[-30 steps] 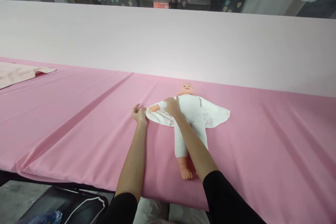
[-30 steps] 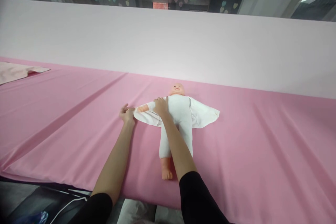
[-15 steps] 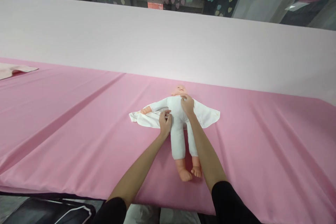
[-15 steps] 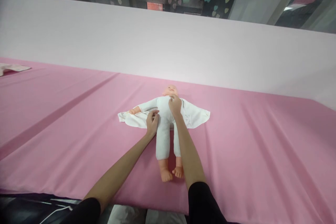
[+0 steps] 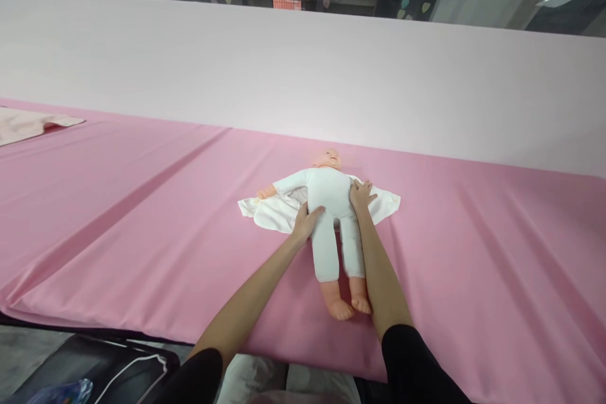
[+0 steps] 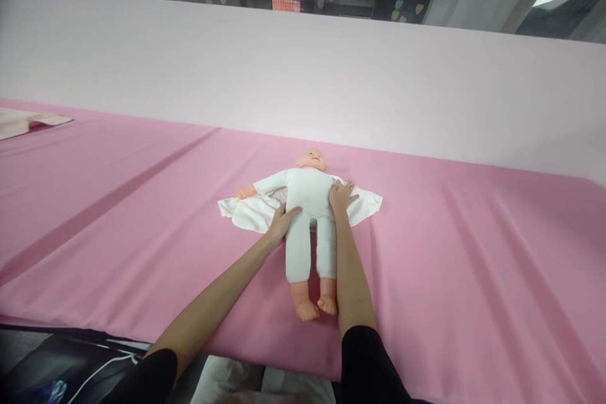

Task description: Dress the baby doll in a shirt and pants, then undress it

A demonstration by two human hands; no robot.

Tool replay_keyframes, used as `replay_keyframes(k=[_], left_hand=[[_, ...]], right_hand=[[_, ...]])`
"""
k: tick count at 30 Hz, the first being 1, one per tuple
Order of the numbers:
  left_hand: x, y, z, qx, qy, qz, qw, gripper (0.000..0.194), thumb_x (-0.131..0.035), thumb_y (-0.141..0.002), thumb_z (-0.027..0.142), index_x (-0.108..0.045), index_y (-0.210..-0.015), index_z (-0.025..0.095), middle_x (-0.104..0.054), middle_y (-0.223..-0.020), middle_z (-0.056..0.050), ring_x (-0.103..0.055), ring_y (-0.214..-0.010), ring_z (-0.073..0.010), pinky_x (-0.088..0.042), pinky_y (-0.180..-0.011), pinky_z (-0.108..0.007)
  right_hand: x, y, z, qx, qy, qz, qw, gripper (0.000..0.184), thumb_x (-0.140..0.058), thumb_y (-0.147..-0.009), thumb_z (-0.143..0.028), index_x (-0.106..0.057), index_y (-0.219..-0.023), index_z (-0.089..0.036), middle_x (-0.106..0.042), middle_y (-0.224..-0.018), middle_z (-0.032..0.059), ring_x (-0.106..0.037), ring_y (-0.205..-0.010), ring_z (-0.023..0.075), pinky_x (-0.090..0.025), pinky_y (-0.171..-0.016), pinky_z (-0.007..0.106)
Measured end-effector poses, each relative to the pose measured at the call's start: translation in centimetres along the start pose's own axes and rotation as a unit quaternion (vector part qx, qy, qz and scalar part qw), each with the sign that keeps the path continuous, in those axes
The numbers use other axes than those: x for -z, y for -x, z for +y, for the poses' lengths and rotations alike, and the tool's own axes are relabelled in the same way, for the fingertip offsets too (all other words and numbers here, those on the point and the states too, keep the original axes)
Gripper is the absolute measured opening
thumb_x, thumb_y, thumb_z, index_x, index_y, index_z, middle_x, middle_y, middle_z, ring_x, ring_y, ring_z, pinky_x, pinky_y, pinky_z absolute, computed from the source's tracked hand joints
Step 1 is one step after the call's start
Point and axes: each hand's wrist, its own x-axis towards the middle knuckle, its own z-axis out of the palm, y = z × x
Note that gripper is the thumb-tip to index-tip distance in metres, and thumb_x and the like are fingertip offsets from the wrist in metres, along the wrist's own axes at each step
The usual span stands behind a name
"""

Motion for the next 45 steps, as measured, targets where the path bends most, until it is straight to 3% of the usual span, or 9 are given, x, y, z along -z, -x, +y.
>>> replay_keyframes(k=[6,15,23,30,34,39,45], left_hand=[[0.1,0.4,-0.1,-0.059,0.051,0.060,0.995,0.057,-0.067,-0.069,0.023,-0.051,-0.123,0.016,-0.061,-0.117,-0.009,-0.057,-0.106,-0.0235,-0.047,-0.090,-0.036],[0.9,1.0,1.2,-0.017,0.112,0.089,0.990,0.062,-0.067,-0.068,0.013,-0.047,-0.126,0.012,-0.055,-0.125,-0.013,-0.057,-0.110,-0.0244,-0.048,-0.092,-0.038],[2.0,2.0,2.4,-0.002,0.120,0.091,0.989,0.062,-0.069,-0.067,0.011,-0.049,-0.126,0.013,-0.060,-0.119,-0.013,-0.062,-0.099,-0.0234,-0.051,-0.088,-0.039],[3.0,2.1,2.7,-0.003,0.129,0.104,0.986,0.059,-0.067,-0.068,0.008,-0.051,-0.124,0.012,-0.061,-0.117,-0.012,-0.063,-0.096,-0.0226,-0.051,-0.089,-0.039],[4.6,1.3,2.9,-0.012,0.138,0.127,0.982,0.054,-0.068,-0.068,0.010,-0.055,-0.120,0.013,-0.060,-0.119,-0.012,-0.062,-0.100,-0.0236,-0.050,-0.091,-0.039],[8.2,0.4,3.0,-0.012,0.125,0.186,0.975,0.056,-0.069,-0.069,0.014,-0.053,-0.123,0.013,-0.065,-0.107,-0.013,-0.064,-0.093,-0.0243,-0.052,-0.087,-0.042],[9.9,0.4,3.1,-0.010,0.160,0.185,0.970,0.060,-0.073,-0.066,0.016,-0.054,-0.122,0.014,-0.069,-0.095,-0.010,-0.066,-0.082,-0.0209,-0.054,-0.080,-0.036]], right_hand=[[-0.4,0.3,1.3,0.022,0.025,-0.008,0.999,0.048,-0.030,-0.084,-0.021,-0.045,-0.129,-0.021,-0.018,-0.148,0.0131,-0.008,-0.137,0.0270,-0.006,-0.097,0.070],[-0.4,1.1,1.7,0.043,0.070,-0.002,0.997,0.063,-0.031,-0.072,-0.007,-0.035,-0.135,-0.016,-0.014,-0.149,0.0145,-0.005,-0.138,0.0249,-0.009,-0.097,0.070],[-0.5,1.9,1.3,0.056,0.133,0.027,0.989,0.055,-0.033,-0.080,-0.009,-0.034,-0.135,-0.015,-0.024,-0.145,0.0173,-0.010,-0.137,0.0255,-0.007,-0.096,0.071],[-0.8,2.5,1.3,0.060,0.164,0.078,0.981,0.055,-0.019,-0.085,-0.005,-0.027,-0.139,-0.013,-0.027,-0.143,0.0205,-0.014,-0.136,0.0261,-0.006,-0.095,0.072],[-0.3,2.0,2.6,0.015,0.150,0.085,0.985,0.055,-0.029,-0.083,-0.007,-0.033,-0.136,-0.020,-0.029,-0.143,0.0153,-0.017,-0.134,0.0279,-0.005,-0.095,0.072],[0.7,1.2,4.0,-0.018,0.072,0.104,0.992,0.045,-0.038,-0.079,-0.012,-0.049,-0.123,-0.020,-0.052,-0.126,0.0114,-0.034,-0.125,0.0278,-0.001,-0.101,0.065],[0.6,0.8,3.9,-0.060,-0.039,0.145,0.987,0.064,-0.045,-0.071,-0.013,-0.035,-0.135,-0.017,-0.061,-0.111,0.0108,-0.052,-0.109,0.0261,-0.017,-0.103,0.059]])
